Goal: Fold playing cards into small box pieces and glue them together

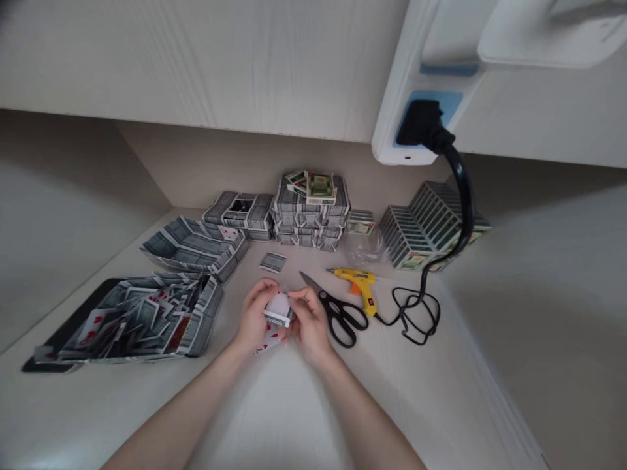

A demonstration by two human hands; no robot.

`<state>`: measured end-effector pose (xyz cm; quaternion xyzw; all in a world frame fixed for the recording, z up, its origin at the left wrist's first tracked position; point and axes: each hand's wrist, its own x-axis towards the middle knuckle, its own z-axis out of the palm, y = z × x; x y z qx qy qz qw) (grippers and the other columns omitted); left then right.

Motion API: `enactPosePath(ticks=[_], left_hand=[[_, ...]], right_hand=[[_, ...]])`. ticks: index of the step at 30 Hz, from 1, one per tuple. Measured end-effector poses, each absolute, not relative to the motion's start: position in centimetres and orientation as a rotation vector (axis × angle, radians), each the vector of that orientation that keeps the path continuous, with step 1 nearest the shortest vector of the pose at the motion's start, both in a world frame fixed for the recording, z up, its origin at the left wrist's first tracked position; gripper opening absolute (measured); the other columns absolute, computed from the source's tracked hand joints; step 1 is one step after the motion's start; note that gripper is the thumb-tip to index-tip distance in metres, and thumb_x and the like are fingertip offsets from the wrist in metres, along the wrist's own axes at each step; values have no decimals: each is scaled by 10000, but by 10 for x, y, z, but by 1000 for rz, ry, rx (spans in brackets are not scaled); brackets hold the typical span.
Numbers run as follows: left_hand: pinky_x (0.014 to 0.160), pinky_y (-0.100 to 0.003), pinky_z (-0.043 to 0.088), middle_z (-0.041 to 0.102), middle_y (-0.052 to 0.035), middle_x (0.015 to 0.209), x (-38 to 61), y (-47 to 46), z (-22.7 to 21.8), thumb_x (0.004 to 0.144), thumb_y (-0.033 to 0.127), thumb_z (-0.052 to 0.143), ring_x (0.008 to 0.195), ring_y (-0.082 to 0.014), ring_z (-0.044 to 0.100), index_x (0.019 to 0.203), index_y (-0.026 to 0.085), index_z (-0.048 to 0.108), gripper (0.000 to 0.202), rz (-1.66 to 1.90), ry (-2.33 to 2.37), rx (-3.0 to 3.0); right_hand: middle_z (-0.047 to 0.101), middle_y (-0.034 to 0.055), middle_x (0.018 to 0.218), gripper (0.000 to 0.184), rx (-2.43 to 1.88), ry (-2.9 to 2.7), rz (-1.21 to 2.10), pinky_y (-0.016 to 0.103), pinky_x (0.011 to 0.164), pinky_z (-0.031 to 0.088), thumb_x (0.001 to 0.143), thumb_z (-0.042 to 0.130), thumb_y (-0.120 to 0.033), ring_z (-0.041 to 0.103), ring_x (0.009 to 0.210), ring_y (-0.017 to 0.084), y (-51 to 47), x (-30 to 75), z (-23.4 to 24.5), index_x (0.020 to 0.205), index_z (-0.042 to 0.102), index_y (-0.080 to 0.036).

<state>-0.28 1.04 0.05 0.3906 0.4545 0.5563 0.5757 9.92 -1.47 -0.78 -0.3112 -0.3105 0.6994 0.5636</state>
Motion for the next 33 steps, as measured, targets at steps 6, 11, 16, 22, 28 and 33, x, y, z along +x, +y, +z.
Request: enactPosePath(ticks=[6, 11, 16, 22, 28, 33], left_hand=[[318, -185, 318, 492, 76, 471, -6, 11, 2, 686, 347, 524, 319, -84, 443, 723, 184, 461, 179, 1222, 1021, 882], [326, -174, 317, 466, 77, 444, -9, 7, 4, 675, 329, 552, 316, -66, 428, 661, 172, 466, 180, 1149, 962, 1019], [329, -184, 316, 438, 72, 431, -10, 7, 4, 715, 364, 518, 332, -79, 428, 655, 178, 459, 205, 1125, 946, 1070], [497, -187, 387, 516, 57, 579, -12, 18, 1, 702, 323, 595, 514, -79, 481, 882, 196, 571, 222, 1364, 1232, 1341], [558, -207, 406, 601, -6, 673, -15, 20, -4, 786, 378, 490, 622, -111, 527, 727, 159, 633, 268, 1231, 1234, 1511], [658, -223, 442, 674, -19, 757, -11, 16, -9, 732, 354, 574, 712, -139, 589, 777, 162, 663, 217, 1169, 1207, 1522]], right_hand=[[583, -28, 559, 305, -699, -586, 1923, 209, 308, 415, 831, 416, -504, 555, 378, 126, -9, 104, -7, 863, 456, -203], [572, 0, 516, 335, -763, -700, 2050, 200, 309, 413, 837, 442, -469, 556, 383, 127, -7, 109, -8, 809, 516, -144], [563, -9, 486, 288, -744, -853, 1964, 195, 318, 417, 792, 543, -425, 562, 387, 130, -7, 112, -5, 770, 532, -138], [593, -4, 561, 280, -767, -841, 1848, 238, 430, 504, 762, 584, -419, 612, 471, 140, -3, 112, -8, 796, 541, -144], [550, -23, 581, 309, -821, -952, 1774, 272, 512, 537, 770, 562, -431, 621, 529, 139, -4, 111, -15, 865, 555, -137], [545, -25, 653, 294, -1001, -1189, 1581, 257, 479, 520, 792, 506, -445, 590, 478, 115, -6, 111, -22, 873, 576, -172]])
